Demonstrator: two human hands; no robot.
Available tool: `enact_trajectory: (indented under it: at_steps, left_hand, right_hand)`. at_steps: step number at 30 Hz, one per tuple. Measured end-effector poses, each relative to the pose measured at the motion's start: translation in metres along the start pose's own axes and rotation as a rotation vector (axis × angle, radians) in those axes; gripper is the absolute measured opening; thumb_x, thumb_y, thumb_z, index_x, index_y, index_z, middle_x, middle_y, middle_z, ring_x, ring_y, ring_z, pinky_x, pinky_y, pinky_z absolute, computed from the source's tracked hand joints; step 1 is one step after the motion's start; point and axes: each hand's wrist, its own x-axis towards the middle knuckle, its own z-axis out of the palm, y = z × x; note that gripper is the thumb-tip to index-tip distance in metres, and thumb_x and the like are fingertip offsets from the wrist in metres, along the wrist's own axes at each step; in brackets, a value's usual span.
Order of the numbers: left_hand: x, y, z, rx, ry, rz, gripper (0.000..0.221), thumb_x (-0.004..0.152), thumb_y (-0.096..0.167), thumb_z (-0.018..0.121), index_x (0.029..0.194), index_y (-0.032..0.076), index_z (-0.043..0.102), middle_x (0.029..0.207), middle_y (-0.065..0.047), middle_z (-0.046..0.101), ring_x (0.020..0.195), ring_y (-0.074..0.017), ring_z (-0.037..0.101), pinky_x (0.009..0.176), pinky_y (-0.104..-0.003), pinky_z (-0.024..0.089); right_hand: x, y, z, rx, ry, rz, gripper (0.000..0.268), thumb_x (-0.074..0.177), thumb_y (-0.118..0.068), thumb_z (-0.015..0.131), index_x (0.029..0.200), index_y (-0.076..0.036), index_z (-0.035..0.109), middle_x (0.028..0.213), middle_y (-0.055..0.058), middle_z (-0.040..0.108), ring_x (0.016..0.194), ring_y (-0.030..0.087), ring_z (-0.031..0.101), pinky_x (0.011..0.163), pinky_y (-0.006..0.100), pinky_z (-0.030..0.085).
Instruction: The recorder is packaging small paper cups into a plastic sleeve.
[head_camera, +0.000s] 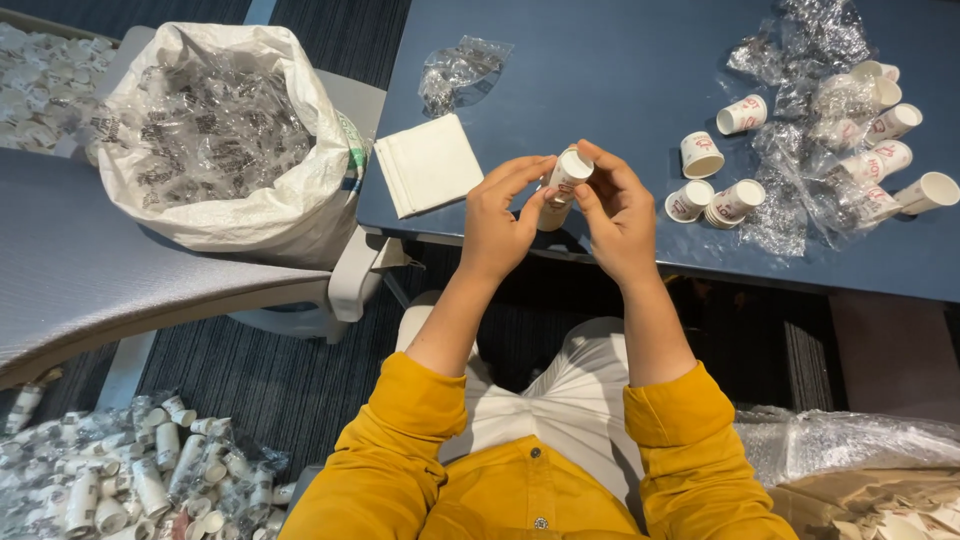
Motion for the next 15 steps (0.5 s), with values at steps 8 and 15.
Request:
enact_trajectory:
  at_steps: [8, 15]
  left_hand:
    - [-0.013, -0.012, -0.002, 0.066, -0.069, -0.144, 0.03, 0.088, 0.004, 0.074, 0.118, 0.003, 0.072, 0.114, -0.013, 0.075, 0.105, -0.0271, 0.074, 0.091, -0.035, 0.058]
    - [-0.023, 0.006, 0.01, 0.109, 0.174, -0.007, 0.023, 0.093, -0.001, 0.07, 0.116, 0.002, 0.071, 0.116, -0.013, 0.073, 0.108, -0.0267, 0.073, 0.098, -0.035, 0.059]
  right_hand:
    - [-0.008, 0.008, 0.003, -0.202, -0.044, 0.027, 0.04, 0.101, 0.002, 0.062, 0.141, -0.002, 0.06, 0.14, 0.016, 0.066, 0.134, 0.027, 0.064, 0.118, 0.041, 0.049]
    - [-0.019, -0.026, -0.027, -0.524, 0.185, -0.158, 0.048, 0.095, 0.006, 0.066, 0.141, -0.005, 0.061, 0.146, 0.016, 0.061, 0.137, 0.03, 0.059, 0.111, 0.04, 0.052]
